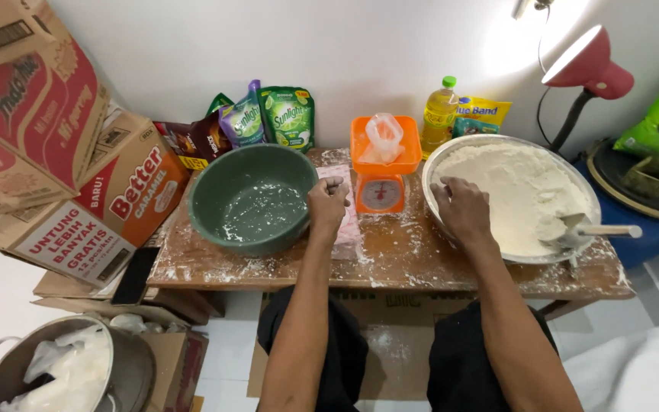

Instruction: Measuring flour using a scoop and a scale, then placing it into small plastic bags for packaging.

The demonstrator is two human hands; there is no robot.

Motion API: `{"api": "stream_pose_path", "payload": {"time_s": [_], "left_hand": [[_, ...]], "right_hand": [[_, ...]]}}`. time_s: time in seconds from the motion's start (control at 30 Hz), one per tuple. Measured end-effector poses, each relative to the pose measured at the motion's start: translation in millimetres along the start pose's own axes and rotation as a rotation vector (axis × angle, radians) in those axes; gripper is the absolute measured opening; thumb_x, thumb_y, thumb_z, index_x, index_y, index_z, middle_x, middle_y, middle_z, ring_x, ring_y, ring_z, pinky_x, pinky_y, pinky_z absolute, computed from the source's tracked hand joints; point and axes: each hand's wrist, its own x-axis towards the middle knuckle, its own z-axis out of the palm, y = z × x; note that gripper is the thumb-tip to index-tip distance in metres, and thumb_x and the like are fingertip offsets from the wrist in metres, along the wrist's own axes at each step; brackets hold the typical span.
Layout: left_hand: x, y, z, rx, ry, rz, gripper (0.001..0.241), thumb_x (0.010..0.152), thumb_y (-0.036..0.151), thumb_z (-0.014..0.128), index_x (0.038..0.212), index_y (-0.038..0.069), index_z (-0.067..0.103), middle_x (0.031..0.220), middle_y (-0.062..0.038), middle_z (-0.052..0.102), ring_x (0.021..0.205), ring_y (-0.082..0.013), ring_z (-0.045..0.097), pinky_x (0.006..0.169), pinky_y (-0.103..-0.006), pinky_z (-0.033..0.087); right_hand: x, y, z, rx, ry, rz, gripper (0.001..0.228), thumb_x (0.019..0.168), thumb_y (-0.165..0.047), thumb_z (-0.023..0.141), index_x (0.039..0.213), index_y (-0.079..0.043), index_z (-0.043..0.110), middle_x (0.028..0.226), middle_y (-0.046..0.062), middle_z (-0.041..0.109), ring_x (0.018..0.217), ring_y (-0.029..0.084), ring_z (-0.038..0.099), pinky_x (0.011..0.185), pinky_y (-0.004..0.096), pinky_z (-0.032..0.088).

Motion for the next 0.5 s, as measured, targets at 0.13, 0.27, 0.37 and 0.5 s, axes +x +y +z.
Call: {"api": "stream_pose_path", "payload": {"time_s": [0.13,0.27,0.37,0.5], "left_hand": [[-5.0,-7.3,-3.6,-0.007,-0.019,0.016,0.029,0.085,0.011,0.072,0.11,-0.003,0.071,0.073,-0.011,0.07,0.052,-0.0138,0.067,0.041,-0.0245,0.049],[0.0,-21.4,-8.4,0.051,-0.043,0.029,0.029,0.084,0.012,0.074,0.109,-0.001,0.071,0.077,-0.012,0.072,0.053,-0.013,0.068,0.043,-0.0243,0.05],[0.8,-23.6,-8.7,0.113,-0.031,0.019,0.027,0.084,0.014,0.074,0.108,0.002,0.073,0.075,-0.009,0.074,0.051,-0.012,0.068,0.045,-0.0238,0.049],[-1.2,-13.6,-12.1,0.205,-0.042,0.008,0.026,0.086,0.015,0.072,0.109,0.003,0.074,0.074,-0.008,0.074,0.051,-0.0134,0.068,0.049,-0.026,0.051]], "right_hand": [[4.0,23.8,9.1,0.017,0.042,-0.025,0.043,0.109,-0.049,0.058,0.124,-0.012,0.074,0.095,0.012,0.075,0.102,0.036,0.071,0.095,0.053,0.052],[-0.1,25.6,8.9,0.071,0.071,-0.008,0.04,0.108,-0.045,0.06,0.121,-0.009,0.075,0.093,0.013,0.075,0.098,0.037,0.072,0.092,0.055,0.055],[-0.3,24.8,7.9,0.072,0.076,-0.016,0.042,0.108,-0.046,0.06,0.12,-0.009,0.075,0.094,0.014,0.076,0.098,0.037,0.072,0.092,0.055,0.056],[2.2,19.5,2.8,0.101,0.09,0.014,0.04,0.109,-0.046,0.06,0.118,-0.011,0.076,0.094,0.012,0.076,0.096,0.033,0.073,0.091,0.05,0.057]]}}
